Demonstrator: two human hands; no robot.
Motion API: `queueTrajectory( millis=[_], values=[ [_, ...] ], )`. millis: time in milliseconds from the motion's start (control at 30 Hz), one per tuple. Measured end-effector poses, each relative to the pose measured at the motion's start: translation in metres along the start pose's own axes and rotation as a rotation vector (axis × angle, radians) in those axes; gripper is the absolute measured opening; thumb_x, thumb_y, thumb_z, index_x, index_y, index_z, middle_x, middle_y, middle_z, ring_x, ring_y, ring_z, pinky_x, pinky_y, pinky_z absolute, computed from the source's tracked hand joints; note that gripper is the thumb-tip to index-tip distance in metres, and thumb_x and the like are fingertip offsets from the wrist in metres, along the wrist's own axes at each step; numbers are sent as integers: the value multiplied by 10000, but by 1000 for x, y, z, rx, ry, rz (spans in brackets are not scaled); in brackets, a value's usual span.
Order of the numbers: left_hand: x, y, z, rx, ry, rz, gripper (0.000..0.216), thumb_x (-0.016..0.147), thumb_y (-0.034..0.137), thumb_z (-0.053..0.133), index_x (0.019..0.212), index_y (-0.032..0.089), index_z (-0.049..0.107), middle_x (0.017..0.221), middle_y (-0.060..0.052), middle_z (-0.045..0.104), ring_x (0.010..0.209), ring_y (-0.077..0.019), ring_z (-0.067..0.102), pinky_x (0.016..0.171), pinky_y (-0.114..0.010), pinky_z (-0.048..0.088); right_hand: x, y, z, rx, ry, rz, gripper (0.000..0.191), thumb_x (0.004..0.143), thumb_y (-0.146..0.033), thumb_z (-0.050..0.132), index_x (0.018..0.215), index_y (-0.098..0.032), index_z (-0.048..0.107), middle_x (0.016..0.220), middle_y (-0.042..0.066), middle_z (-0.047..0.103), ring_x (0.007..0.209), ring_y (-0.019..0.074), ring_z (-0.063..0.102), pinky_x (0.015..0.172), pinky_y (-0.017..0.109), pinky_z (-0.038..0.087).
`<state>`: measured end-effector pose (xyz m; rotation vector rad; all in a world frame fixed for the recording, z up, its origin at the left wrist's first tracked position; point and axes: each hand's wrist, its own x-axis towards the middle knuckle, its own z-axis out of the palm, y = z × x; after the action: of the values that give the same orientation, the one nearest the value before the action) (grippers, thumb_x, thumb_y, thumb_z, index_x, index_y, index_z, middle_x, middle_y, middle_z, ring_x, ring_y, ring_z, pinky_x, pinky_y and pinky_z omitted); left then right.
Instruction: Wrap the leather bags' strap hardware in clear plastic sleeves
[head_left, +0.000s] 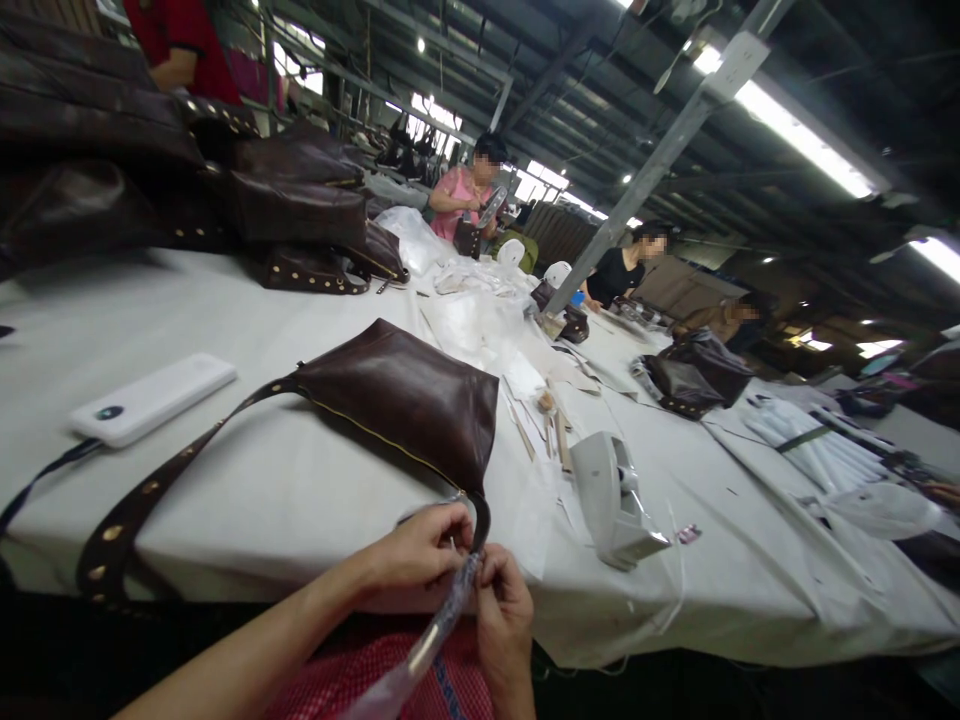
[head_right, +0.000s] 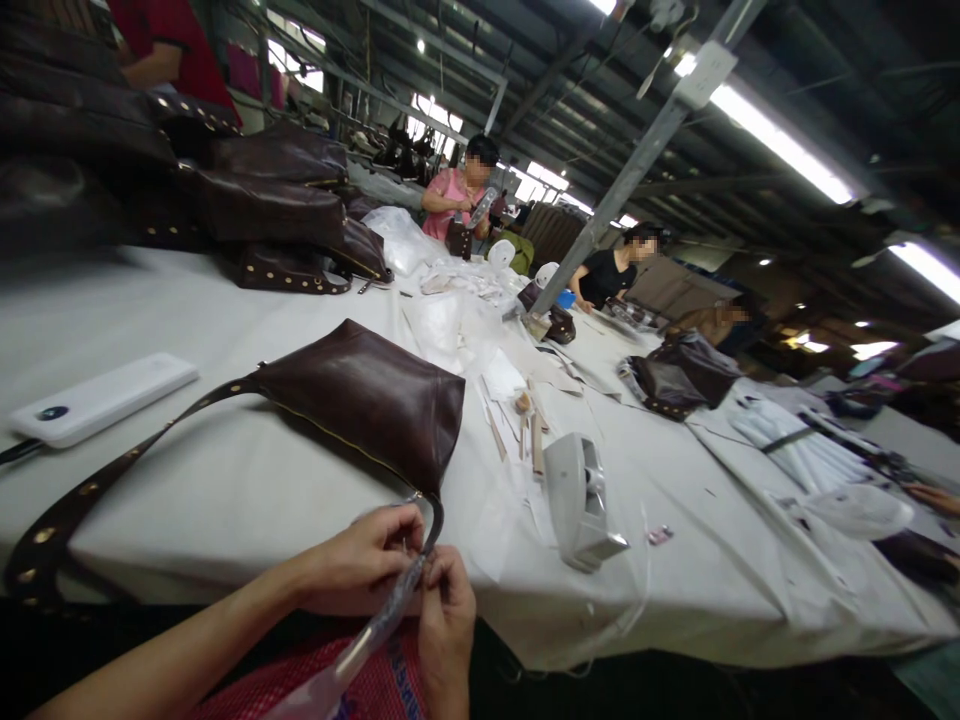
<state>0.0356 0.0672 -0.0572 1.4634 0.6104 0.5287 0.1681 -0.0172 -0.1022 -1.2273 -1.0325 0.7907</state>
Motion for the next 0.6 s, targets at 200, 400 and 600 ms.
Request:
queueTrajectory(
  millis=[200,400,600],
  values=[
    [-21,21,1,328,225,-1,160,820,234,412,717,189,525,699,17,550,703,-156,499,635,-247,360,8,-5,2,-240,-75,-168,160,783,-112,443,667,-222,441,658,-29,445,638,142,434,601,244,368],
    [-41,14,2,481,218,-81,116,757,266,517,693,180,563,684,1,587,678,-178,524,601,-261,329,3,-2,10,-278,-131,-179,143,731,-85,433,705,-221,471,678,-29,479,650,143,459,611,237,367],
    [-33,-4,4,103,133,-165,91,712,230,477,779,194,526,675,15,563,606,-166,547,558,-256,407,2,3,12,-224,-33,-87,127,769,-118,432,697,-221,453,680,-30,487,643,140,462,591,226,364]
  ],
)
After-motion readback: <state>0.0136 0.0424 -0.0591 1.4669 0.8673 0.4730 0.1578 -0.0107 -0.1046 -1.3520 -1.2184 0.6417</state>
